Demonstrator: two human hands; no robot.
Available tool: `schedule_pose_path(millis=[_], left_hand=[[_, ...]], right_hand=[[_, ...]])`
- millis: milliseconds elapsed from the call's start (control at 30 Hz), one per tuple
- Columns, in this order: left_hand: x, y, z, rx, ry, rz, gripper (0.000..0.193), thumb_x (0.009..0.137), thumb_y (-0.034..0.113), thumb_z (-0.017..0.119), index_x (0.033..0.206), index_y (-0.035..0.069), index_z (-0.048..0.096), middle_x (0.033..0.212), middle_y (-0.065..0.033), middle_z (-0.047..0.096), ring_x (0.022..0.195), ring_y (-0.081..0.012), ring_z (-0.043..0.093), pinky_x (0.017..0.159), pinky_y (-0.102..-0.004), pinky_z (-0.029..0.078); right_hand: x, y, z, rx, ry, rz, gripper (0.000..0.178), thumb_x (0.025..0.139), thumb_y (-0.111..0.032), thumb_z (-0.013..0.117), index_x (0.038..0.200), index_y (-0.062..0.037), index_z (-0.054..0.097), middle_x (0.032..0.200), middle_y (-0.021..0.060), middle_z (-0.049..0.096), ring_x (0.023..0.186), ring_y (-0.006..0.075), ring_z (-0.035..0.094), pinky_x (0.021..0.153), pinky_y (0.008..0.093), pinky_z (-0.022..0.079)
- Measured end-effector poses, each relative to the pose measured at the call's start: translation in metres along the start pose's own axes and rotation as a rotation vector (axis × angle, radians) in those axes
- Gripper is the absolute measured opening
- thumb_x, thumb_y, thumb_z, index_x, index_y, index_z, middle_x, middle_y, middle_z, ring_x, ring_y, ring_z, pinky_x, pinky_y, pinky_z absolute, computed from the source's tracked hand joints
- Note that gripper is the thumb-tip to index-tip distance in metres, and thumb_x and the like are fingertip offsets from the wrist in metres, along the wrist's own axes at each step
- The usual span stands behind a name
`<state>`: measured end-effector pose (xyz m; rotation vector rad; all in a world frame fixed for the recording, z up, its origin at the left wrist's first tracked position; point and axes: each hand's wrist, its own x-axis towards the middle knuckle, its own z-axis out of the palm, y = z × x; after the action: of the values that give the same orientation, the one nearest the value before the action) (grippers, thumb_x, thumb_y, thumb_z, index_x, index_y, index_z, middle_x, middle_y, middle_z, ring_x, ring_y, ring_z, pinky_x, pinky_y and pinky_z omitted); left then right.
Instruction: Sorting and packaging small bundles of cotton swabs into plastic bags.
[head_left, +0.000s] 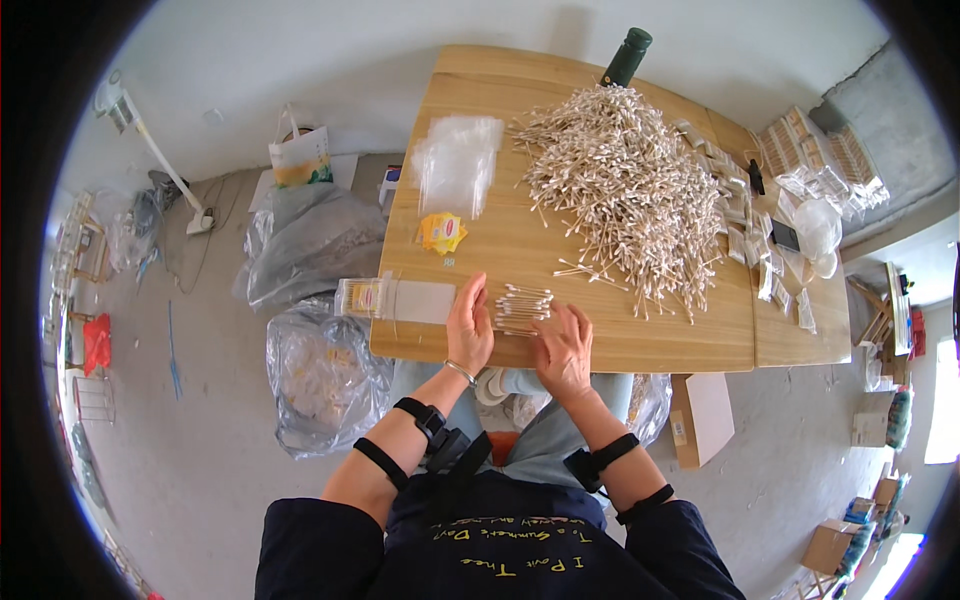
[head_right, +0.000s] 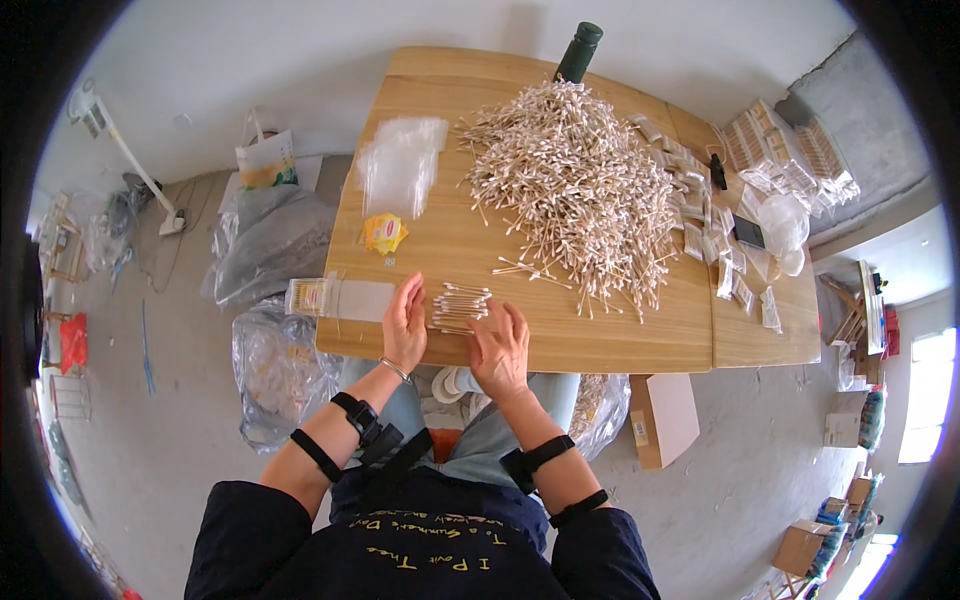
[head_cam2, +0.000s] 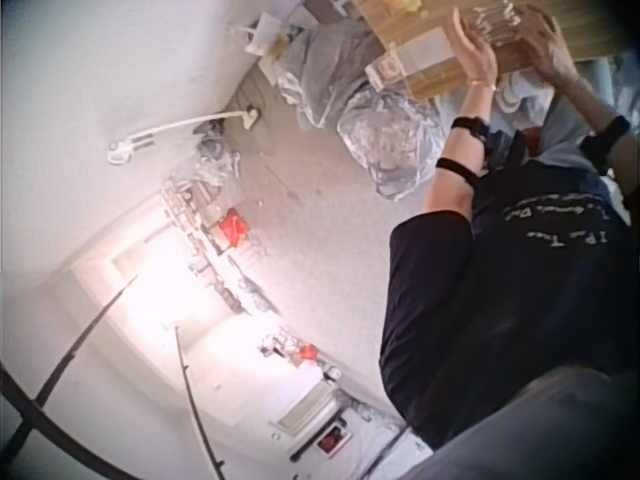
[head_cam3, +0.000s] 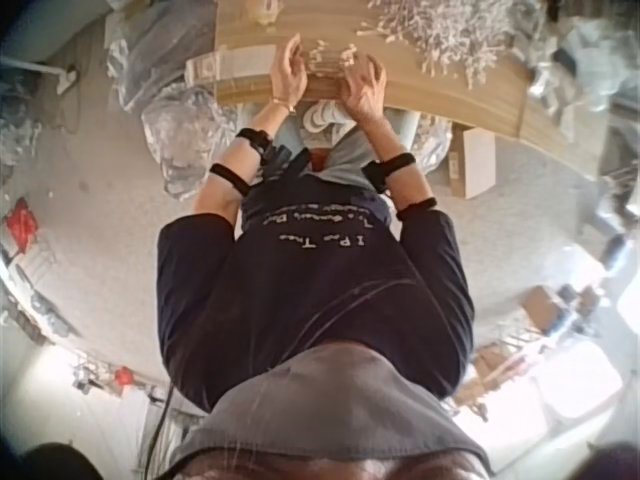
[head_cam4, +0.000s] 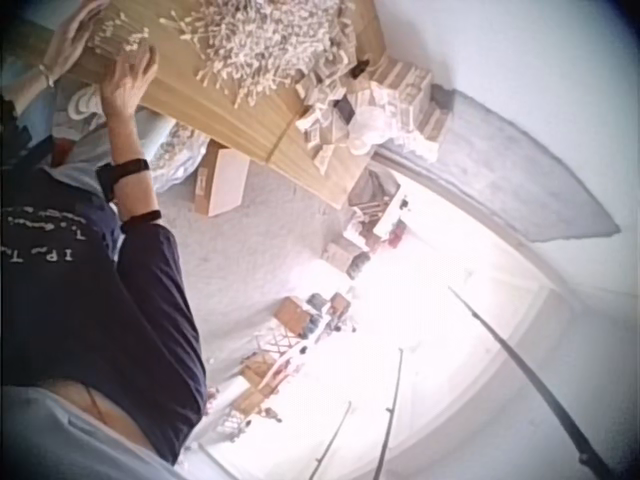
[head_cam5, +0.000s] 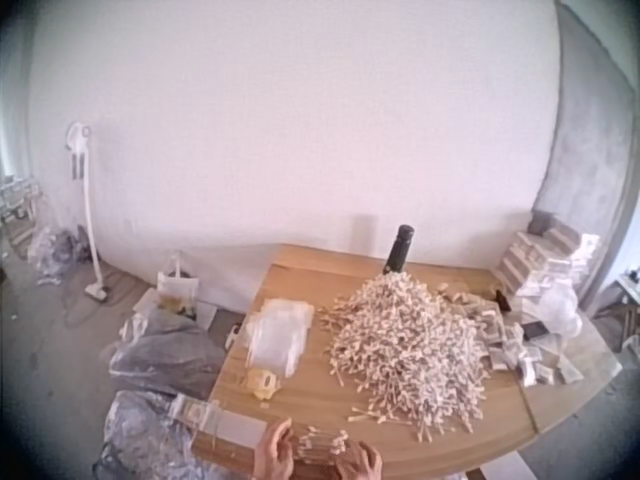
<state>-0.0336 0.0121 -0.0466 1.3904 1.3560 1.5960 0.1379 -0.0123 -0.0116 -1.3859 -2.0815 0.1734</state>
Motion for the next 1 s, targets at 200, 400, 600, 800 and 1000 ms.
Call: schedule_pose_path(millis=[200, 400, 600, 800, 1000], left_hand=[[-0.002, -0.008, -0.006, -0.106, -0.034, -0.087, 0.039, 0.094, -0.006, 0.04, 0.132, -0.003, 0.043, 0.132, -0.0138, 0.049, 0.125, -0.0229, 0.048, 0.105, -0.0334, 0.039], [-0.002, -0.001, -0.003, -0.143, -0.051, -0.118, 0.037, 0.096, -0.005, 0.039, 0.132, -0.002, 0.043, 0.132, -0.0126, 0.049, 0.124, -0.0213, 0.049, 0.105, -0.0326, 0.039], [-0.002, -0.003, -0.005, -0.14, -0.042, -0.155, 0.037, 0.096, -0.002, 0.039, 0.133, -0.003, 0.043, 0.131, -0.0126, 0.05, 0.124, -0.0217, 0.049, 0.105, -0.0325, 0.039], [-0.001, 0.001, -0.004, -0.119, -0.041, -0.119, 0.036, 0.097, 0.001, 0.038, 0.132, -0.004, 0.043, 0.13, -0.0133, 0.051, 0.123, -0.0221, 0.05, 0.105, -0.033, 0.039], [-0.003, -0.008, -0.008, -0.018, -0.097, -0.109, 0.037, 0.095, 0.001, 0.042, 0.131, -0.005, 0.043, 0.131, -0.0147, 0.05, 0.122, -0.0232, 0.05, 0.105, -0.034, 0.039]], right_hand=[[0.036, 0.003, 0.0, 0.032, -0.11, 0.049, 0.012, 0.07, -0.01, 0.072, 0.081, -0.0083, 0.068, 0.127, 0.0125, 0.05, 0.124, 0.0375, 0.039, 0.102, 0.0495, 0.034], [0.055, 0.003, -0.002, -0.035, -0.332, 0.0, 0.013, 0.068, -0.012, 0.071, 0.081, -0.0065, 0.07, 0.13, 0.0128, 0.048, 0.127, 0.0353, 0.034, 0.104, 0.0483, 0.031], [0.068, -0.003, -0.002, -0.086, -0.445, -0.05, 0.014, 0.071, -0.012, 0.066, 0.081, -0.0033, 0.069, 0.128, 0.0155, 0.048, 0.122, 0.0339, 0.038, 0.103, 0.0448, 0.033], [0.061, 0.005, -0.006, 0.011, -0.357, -0.091, 0.012, 0.074, -0.011, 0.063, 0.083, -0.0036, 0.064, 0.124, 0.014, 0.049, 0.119, 0.0344, 0.04, 0.101, 0.0444, 0.035], [0.049, 0.024, -0.021, 0.218, -0.202, 0.173, 0.008, 0.082, -0.006, 0.056, 0.088, -0.0023, 0.052, 0.094, 0.0161, 0.054, 0.095, 0.0357, 0.048, 0.086, 0.0429, 0.039]])
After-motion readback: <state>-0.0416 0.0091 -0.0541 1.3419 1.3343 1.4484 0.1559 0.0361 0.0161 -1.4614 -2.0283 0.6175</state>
